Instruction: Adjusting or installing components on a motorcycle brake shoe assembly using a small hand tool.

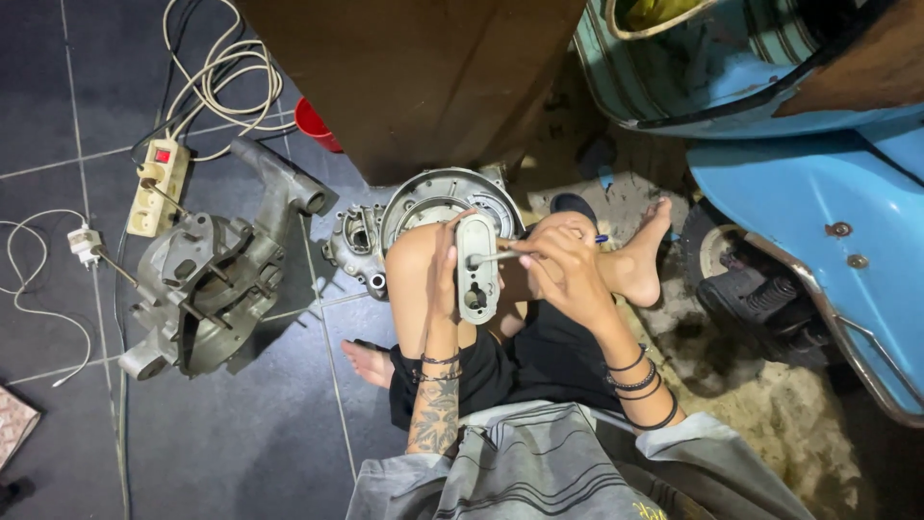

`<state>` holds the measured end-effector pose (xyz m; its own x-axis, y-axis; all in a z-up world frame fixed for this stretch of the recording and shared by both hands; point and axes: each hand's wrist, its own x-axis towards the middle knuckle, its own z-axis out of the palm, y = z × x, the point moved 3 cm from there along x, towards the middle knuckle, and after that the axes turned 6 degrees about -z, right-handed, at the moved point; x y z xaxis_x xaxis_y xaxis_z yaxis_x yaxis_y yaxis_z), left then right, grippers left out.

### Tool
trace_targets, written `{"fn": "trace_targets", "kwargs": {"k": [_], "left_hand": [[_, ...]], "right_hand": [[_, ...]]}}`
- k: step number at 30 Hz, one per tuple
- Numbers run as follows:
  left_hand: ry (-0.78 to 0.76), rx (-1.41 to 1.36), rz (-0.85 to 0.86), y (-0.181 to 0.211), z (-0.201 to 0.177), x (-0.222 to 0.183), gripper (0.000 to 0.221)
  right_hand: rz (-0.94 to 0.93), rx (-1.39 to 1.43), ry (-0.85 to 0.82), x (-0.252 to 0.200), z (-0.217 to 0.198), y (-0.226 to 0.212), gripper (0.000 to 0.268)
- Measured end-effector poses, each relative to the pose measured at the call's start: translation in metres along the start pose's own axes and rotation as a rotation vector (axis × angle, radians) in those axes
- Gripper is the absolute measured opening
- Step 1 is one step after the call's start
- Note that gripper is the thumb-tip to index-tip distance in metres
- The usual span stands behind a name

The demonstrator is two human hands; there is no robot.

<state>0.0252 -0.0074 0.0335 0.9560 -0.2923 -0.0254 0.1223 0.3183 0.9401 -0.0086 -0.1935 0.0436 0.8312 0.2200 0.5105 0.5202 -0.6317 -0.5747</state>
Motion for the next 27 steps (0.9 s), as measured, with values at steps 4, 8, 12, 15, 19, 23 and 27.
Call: {"fn": "trace_targets", "kwargs": {"k": [4,8,12,15,19,23,27], "left_hand": [[0.031,0.287,0.026,0.013,0.008,-0.006,0.074],[0.027,0.283,0.017,-0.005,-0.003,0.001,0.077],[-0.07,-0.028,0.052,-0.019,-0.011,0.007,0.075],[-0.182,-0.409,0.007,-0.09,-0.027,0.024,0.065],[-0.209,-0.408,-0.053,-0.04,-0.011,0.021,0.072],[0.135,0.113,0.02,-0.029,-0.003,0.006,0.062],[0.245,0.525,0.164,-0.036,0.0,0.008,0.054]], "right_hand": [[-0.007,0.003,0.032,0.018,-0.016,-0.02,0.013],[0.035,-0.06,0.081,0.017,-0.016,-0.006,0.014],[0.04,-0.009,0.02,0.008,-0.006,-0.01,0.011],[0.072,0.086,-0.056,0.004,0.001,-0.019,0.016],[0.134,0.142,-0.041,0.002,0.002,-0.01,0.02],[0.3,0.451,0.012,-0.027,0.041,0.036,0.034],[0.475,0.827,0.051,-0.034,0.079,0.036,0.053]]}}
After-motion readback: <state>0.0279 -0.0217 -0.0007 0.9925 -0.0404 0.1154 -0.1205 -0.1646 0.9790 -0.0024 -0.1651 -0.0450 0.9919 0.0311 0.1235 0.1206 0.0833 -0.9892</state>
